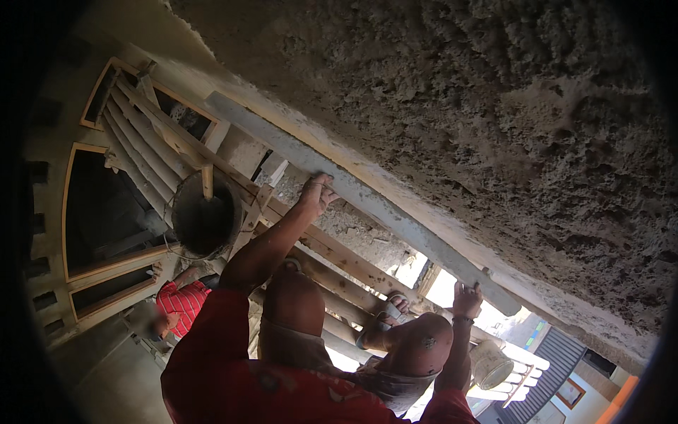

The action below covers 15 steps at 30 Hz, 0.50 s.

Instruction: The person uses a straight edge and a trowel to level and smooth wet plaster applied to an interior wall while standing on a bamboo scaffold.

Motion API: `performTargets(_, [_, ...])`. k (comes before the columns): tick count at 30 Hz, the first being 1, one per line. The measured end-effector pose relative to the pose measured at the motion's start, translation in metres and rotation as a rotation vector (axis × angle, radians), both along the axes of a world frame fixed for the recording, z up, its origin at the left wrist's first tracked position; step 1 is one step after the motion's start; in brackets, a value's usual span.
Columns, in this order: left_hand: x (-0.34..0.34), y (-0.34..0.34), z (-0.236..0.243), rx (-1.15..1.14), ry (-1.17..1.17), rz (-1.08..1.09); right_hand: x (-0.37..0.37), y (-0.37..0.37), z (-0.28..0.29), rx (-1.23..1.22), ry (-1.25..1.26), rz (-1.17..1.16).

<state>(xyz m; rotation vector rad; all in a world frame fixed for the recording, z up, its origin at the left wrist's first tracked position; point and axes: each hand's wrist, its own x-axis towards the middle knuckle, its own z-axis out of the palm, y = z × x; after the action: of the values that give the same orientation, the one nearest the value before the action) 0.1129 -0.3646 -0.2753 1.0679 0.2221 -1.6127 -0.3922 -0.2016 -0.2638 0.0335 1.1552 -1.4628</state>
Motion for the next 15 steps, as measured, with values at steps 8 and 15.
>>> performTargets(8, [-0.002, -0.003, -0.14, 0.067, -0.064, -0.019, 0.0, -0.018, -0.093, -0.004, 0.108, -0.032])
performTargets(15, [-0.015, -0.038, -0.118, 0.0, -0.074, 0.122, 0.01, -0.055, -0.078, -0.088, 0.096, -0.046])
